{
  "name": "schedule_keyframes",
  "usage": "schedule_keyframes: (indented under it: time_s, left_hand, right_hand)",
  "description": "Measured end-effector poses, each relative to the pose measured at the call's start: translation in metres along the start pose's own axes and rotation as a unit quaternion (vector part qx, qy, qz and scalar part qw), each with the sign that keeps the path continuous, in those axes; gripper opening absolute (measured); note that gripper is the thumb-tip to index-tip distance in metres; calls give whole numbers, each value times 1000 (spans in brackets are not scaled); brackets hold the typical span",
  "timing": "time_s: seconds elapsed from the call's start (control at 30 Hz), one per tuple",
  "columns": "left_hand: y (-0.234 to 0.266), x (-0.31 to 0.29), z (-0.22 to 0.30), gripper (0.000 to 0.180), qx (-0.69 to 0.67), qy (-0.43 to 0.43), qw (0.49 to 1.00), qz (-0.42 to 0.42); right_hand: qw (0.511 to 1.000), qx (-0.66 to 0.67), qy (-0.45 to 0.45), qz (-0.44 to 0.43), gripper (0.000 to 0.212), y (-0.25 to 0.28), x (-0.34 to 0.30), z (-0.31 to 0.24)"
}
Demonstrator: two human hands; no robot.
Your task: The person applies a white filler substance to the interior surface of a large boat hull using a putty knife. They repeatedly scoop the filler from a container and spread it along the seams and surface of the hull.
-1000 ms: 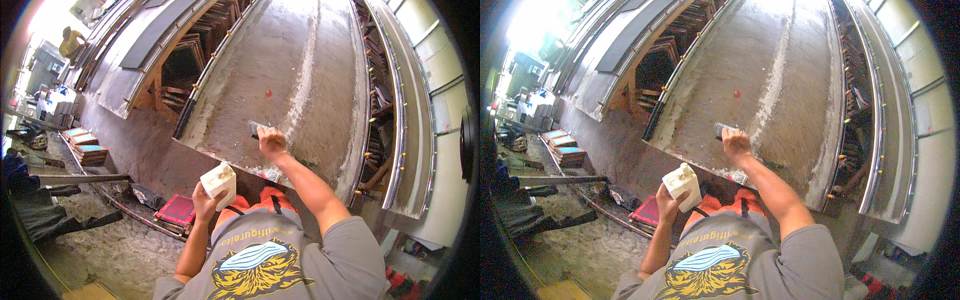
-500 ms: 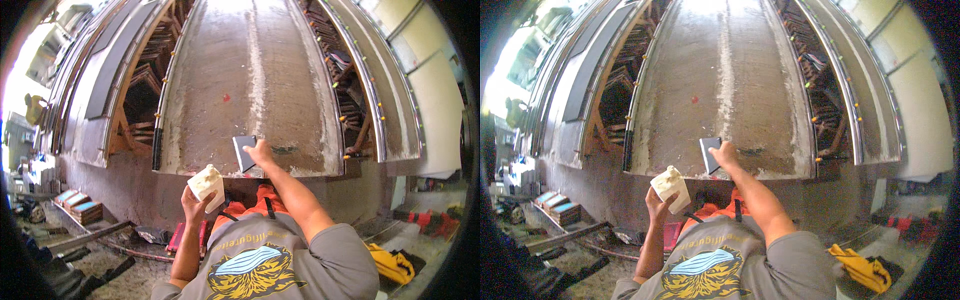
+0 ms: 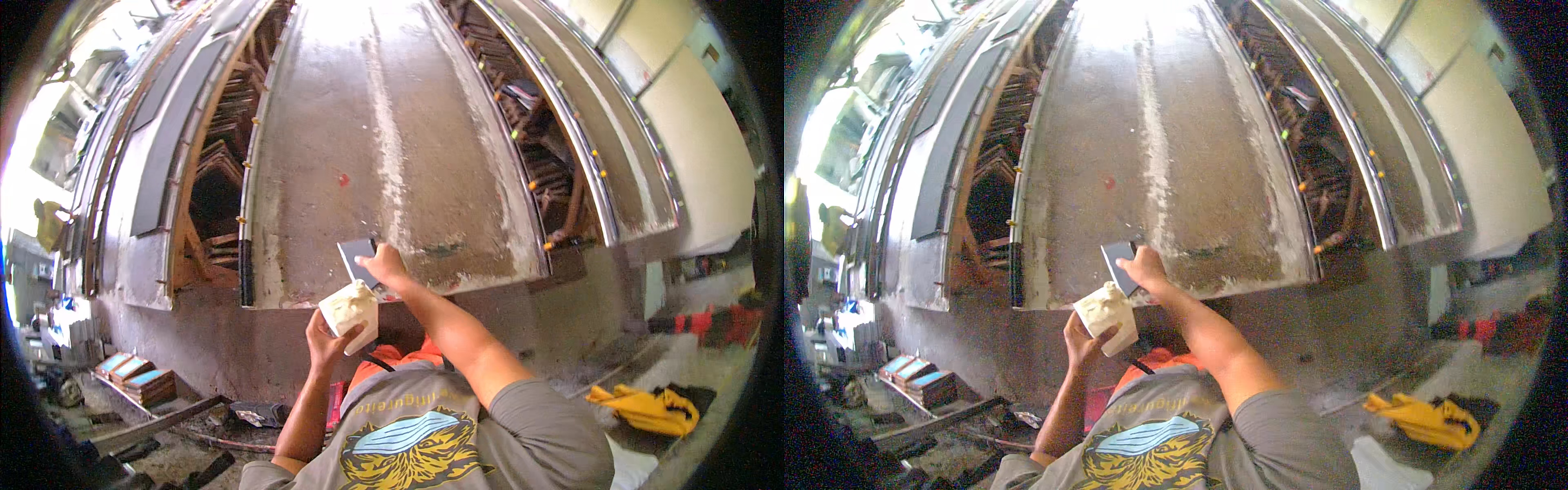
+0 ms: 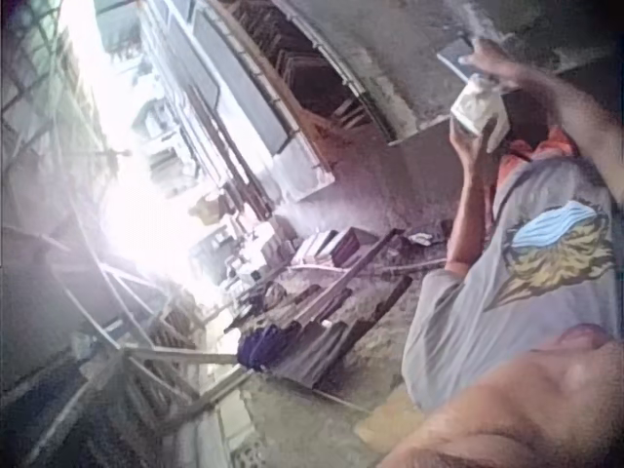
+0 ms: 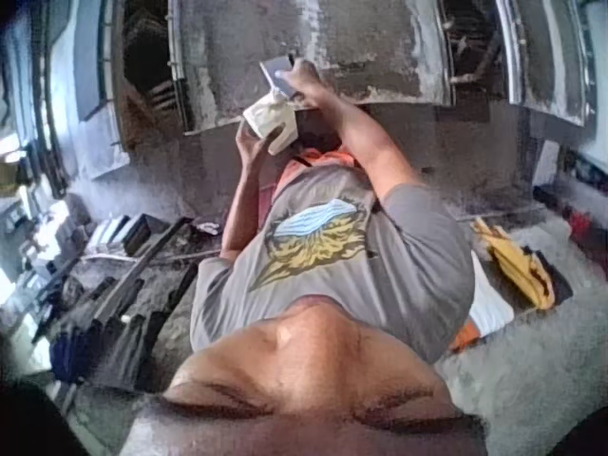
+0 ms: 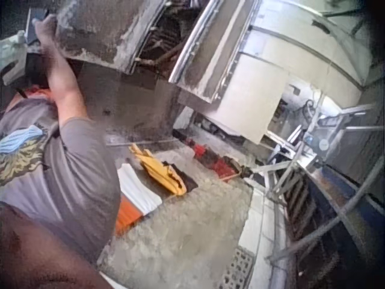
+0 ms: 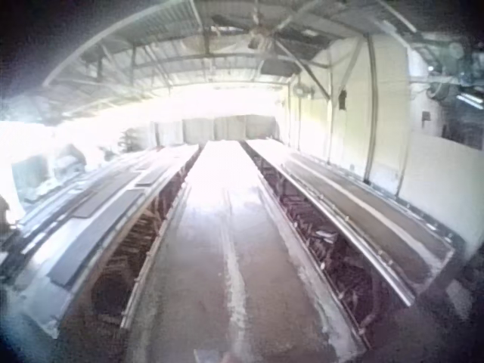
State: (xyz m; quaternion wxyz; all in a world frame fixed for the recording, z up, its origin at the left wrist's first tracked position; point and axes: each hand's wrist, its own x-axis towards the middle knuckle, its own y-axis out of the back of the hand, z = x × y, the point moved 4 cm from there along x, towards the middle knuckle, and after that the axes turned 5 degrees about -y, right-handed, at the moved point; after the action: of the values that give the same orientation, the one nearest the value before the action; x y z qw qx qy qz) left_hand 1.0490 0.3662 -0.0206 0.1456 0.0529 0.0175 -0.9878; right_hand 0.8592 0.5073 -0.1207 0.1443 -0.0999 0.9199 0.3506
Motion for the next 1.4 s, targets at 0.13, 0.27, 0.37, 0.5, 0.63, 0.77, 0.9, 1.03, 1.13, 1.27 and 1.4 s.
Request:
schedule_keyframes:
  time_s: [0.13, 0.27, 0.37, 0.5, 0.63, 0.77, 0.9, 1.03, 1.13, 1.27, 1.4]
  left_hand:
    - [-9, -11, 17, 61, -5, -5, 1000, 28]
    - [-22, -28, 36, 60, 25, -18, 994, 105]
    - [-21, -54, 17, 60, 45, -2, 983, 178]
    - [-41, -74, 3, 60, -19, -2, 969, 247]
    - [-68, -78, -1, 60, -19, -12, 959, 283]
    - [-80, -80, 0, 60, -32, -23, 942, 334]
    - [-94, -67, 9, 60, -50, -63, 939, 334]
    - [-106, -70, 2, 61, -28, -70, 940, 332]
    - [-120, -68, -2, 60, -44, -78, 936, 339]
    - [-134, -74, -6, 58, -45, -69, 935, 346]
    - [-135, -91, -14, 58, -31, -44, 934, 354]
  right_hand:
    - [998, -28, 20, -57, 59, 4, 53, 7]
    - [983, -146, 104, 51, 49, 63, 156, -17]
    - [956, -203, 209, 36, 33, 84, 171, -93]
    - [899, -316, 304, -16, 20, 51, 185, -123]
    - [673, -354, 579, 294, 21, -19, 138, -50]
    - [696, -348, 614, 134, 14, -19, -1, -28]
    - [699, -296, 649, 43, 8, -13, -43, -11]
    - [748, -280, 595, 89, 7, 10, 49, -49]
    - [730, -311, 606, 61, 8, 7, 44, -28]
    - [722, -248, 637, -108, 13, -3, -13, 2]
    - [844, -217, 414, -262, 26, 33, 3, -65]
